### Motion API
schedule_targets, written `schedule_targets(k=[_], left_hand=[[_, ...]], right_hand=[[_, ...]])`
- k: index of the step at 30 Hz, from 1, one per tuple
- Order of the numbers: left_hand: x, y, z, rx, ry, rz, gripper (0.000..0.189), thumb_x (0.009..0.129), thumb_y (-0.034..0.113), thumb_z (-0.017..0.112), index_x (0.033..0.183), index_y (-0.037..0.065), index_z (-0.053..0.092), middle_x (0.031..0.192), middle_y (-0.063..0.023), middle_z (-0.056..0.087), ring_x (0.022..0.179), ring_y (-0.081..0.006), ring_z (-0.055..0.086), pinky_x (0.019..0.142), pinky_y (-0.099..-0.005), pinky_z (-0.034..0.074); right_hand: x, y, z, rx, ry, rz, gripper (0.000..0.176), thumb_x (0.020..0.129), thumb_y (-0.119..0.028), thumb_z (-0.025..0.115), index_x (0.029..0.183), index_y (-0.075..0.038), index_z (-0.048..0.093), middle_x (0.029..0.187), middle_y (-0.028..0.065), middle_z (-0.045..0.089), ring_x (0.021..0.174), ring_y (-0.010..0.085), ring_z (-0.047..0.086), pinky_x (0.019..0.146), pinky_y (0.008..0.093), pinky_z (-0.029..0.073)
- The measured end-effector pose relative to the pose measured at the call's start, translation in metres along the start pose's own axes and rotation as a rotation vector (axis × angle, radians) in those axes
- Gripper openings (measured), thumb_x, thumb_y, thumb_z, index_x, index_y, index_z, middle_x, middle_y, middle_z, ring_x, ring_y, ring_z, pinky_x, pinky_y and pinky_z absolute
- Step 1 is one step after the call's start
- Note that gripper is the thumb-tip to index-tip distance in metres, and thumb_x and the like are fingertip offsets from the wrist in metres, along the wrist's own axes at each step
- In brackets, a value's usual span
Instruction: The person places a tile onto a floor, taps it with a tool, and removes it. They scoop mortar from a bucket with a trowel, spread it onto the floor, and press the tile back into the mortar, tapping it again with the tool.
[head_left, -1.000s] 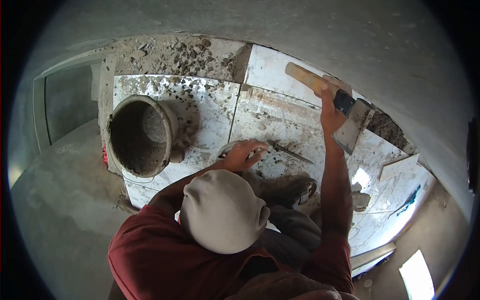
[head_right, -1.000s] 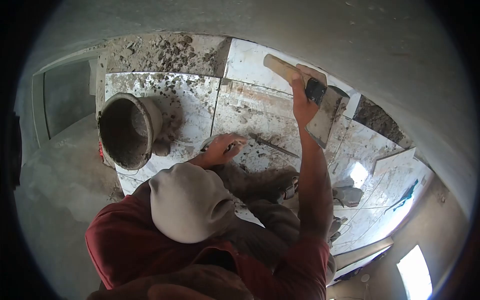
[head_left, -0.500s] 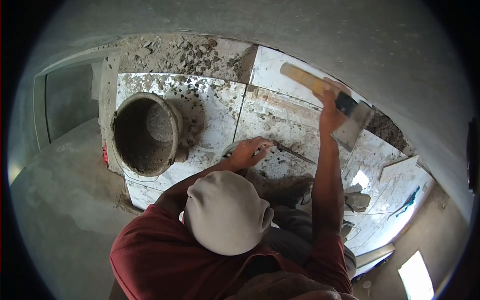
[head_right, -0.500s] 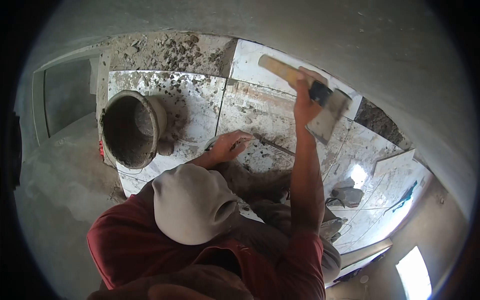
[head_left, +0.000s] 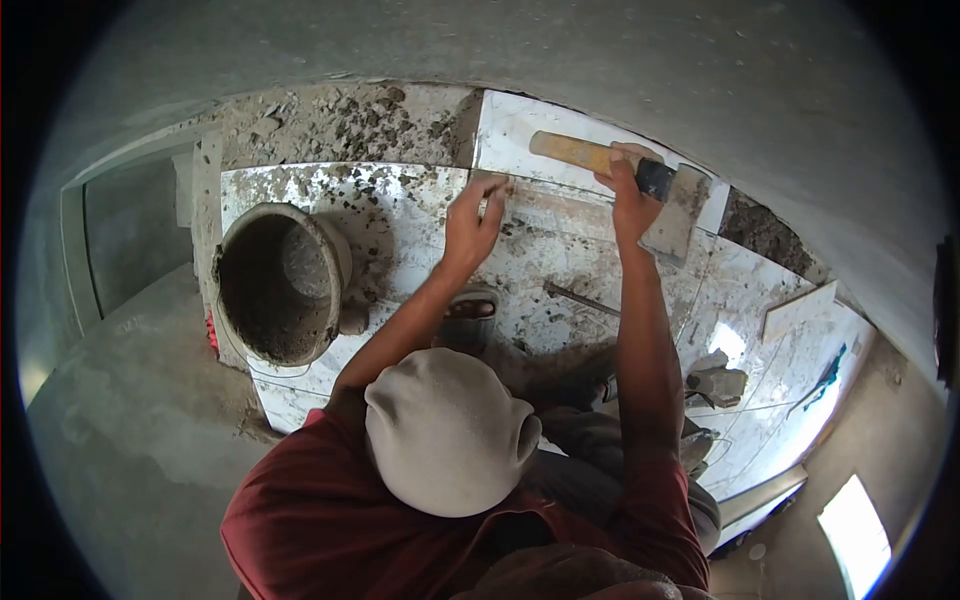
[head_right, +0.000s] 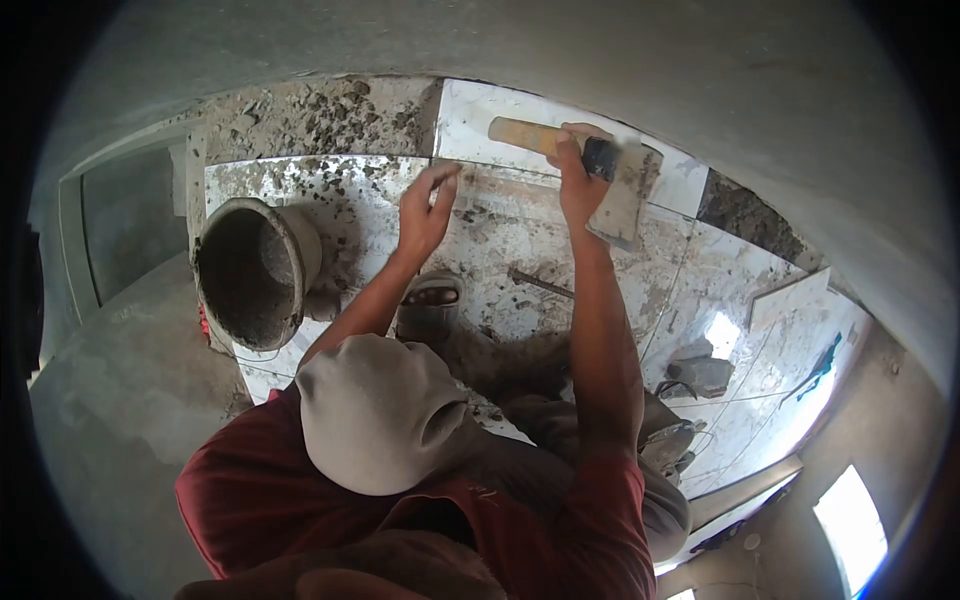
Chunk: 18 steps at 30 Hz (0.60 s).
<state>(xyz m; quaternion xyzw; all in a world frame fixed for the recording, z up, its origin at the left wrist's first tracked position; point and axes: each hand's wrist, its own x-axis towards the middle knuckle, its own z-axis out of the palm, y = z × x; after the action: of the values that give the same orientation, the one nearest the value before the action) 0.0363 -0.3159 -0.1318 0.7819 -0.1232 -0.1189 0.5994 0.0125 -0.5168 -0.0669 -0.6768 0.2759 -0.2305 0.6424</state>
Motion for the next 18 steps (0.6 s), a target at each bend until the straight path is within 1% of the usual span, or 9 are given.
schedule_targets(k=[3, 5, 8, 9, 10, 12, 15, 17, 18], left_hand=[[0.053, 0.015, 0.017, 0.194, -0.071, 0.2, 0.025, 0.086, 0.009, 0.053, 0.109, 0.002, 0.06, 0.11, -0.0166, 0.061, 0.104, -0.03, 0.058, 0.092, -0.034, 0.044], [0.074, 0.013, 0.039, 0.252, -0.152, 0.258, 0.026, 0.085, 0.008, 0.053, 0.109, 0.003, 0.06, 0.11, -0.0167, 0.061, 0.104, -0.0311, 0.058, 0.092, -0.0351, 0.044], [0.105, 0.006, 0.072, 0.462, -0.349, 0.352, 0.031, 0.083, 0.007, 0.053, 0.114, 0.007, 0.058, 0.116, -0.015, 0.059, 0.109, -0.0303, 0.056, 0.095, -0.0377, 0.043], [0.108, 0.008, 0.081, 0.617, -0.476, 0.362, 0.036, 0.083, 0.008, 0.054, 0.119, 0.01, 0.057, 0.122, -0.0133, 0.056, 0.112, -0.0285, 0.054, 0.097, -0.0391, 0.041], [0.104, 0.008, 0.089, 0.611, -0.49, 0.384, 0.036, 0.083, 0.008, 0.054, 0.119, 0.01, 0.057, 0.122, -0.0133, 0.056, 0.112, -0.0285, 0.054, 0.097, -0.0391, 0.041], [0.102, 0.009, 0.099, 0.928, -0.539, 0.488, 0.045, 0.082, 0.012, 0.057, 0.126, 0.015, 0.051, 0.133, -0.0093, 0.048, 0.118, -0.0274, 0.049, 0.101, -0.0418, 0.038], [0.104, 0.003, 0.103, 1.11, -0.635, 0.494, 0.051, 0.081, 0.017, 0.061, 0.13, 0.019, 0.047, 0.14, -0.0063, 0.04, 0.123, -0.0275, 0.044, 0.102, -0.044, 0.035], [0.105, 0.004, 0.103, 1.125, -0.608, 0.568, 0.051, 0.08, 0.019, 0.063, 0.128, 0.018, 0.048, 0.134, -0.0065, 0.046, 0.119, -0.028, 0.047, 0.098, -0.0428, 0.038], [0.11, 0.008, 0.104, 1.115, -0.623, 0.538, 0.052, 0.079, 0.02, 0.064, 0.128, 0.018, 0.048, 0.132, -0.0062, 0.046, 0.117, -0.0274, 0.048, 0.096, -0.0429, 0.039]], right_hand=[[-0.002, -0.014, -0.029, -0.021, 0.14, -0.09, 0.023, 0.085, -0.014, 0.063, 0.1, 0.003, 0.058, 0.095, 0.0136, 0.06, 0.082, 0.0194, 0.062, 0.065, 0.0277, 0.058], [-0.002, -0.022, -0.054, -0.033, 0.261, -0.191, 0.02, 0.084, -0.011, 0.063, 0.098, 0.003, 0.058, 0.094, 0.0139, 0.06, 0.081, 0.0187, 0.062, 0.065, 0.0269, 0.058], [0.007, 0.008, -0.078, 0.017, 0.389, -0.152, 0.015, 0.084, -0.009, 0.061, 0.094, 0.002, 0.058, 0.089, 0.0125, 0.06, 0.08, 0.017, 0.062, 0.062, 0.0261, 0.058], [0.008, 0.007, -0.079, -0.206, 0.196, -0.114, 0.015, 0.083, -0.011, 0.062, 0.093, 0.0, 0.059, 0.085, 0.0094, 0.06, 0.076, 0.0142, 0.061, 0.061, 0.0252, 0.055], [0.007, 0.008, -0.08, -0.196, 0.189, -0.092, 0.017, 0.084, -0.011, 0.063, 0.095, 0.0, 0.058, 0.089, 0.0094, 0.06, 0.077, 0.0155, 0.062, 0.062, 0.0275, 0.057], [0.015, 0.003, -0.087, -0.19, 0.202, -0.084, 0.019, 0.084, -0.012, 0.064, 0.097, 0.001, 0.057, 0.093, 0.0095, 0.061, 0.079, 0.0168, 0.063, 0.064, 0.0299, 0.059], [0.021, 0.003, -0.106, -0.172, 0.283, -0.27, 0.021, 0.083, -0.013, 0.065, 0.098, 0.0, 0.059, 0.096, 0.0092, 0.061, 0.079, 0.0165, 0.063, 0.063, 0.0293, 0.058], [0.017, 0.003, -0.111, -0.03, 0.35, -0.234, 0.022, 0.083, -0.015, 0.066, 0.099, -0.001, 0.059, 0.094, 0.0087, 0.061, 0.079, 0.0166, 0.062, 0.061, 0.0284, 0.058], [0.02, 0.018, -0.121, -0.233, 0.284, -0.204, 0.021, 0.083, -0.015, 0.065, 0.099, -0.001, 0.059, 0.092, 0.0082, 0.061, 0.079, 0.0159, 0.062, 0.061, 0.028, 0.058]])
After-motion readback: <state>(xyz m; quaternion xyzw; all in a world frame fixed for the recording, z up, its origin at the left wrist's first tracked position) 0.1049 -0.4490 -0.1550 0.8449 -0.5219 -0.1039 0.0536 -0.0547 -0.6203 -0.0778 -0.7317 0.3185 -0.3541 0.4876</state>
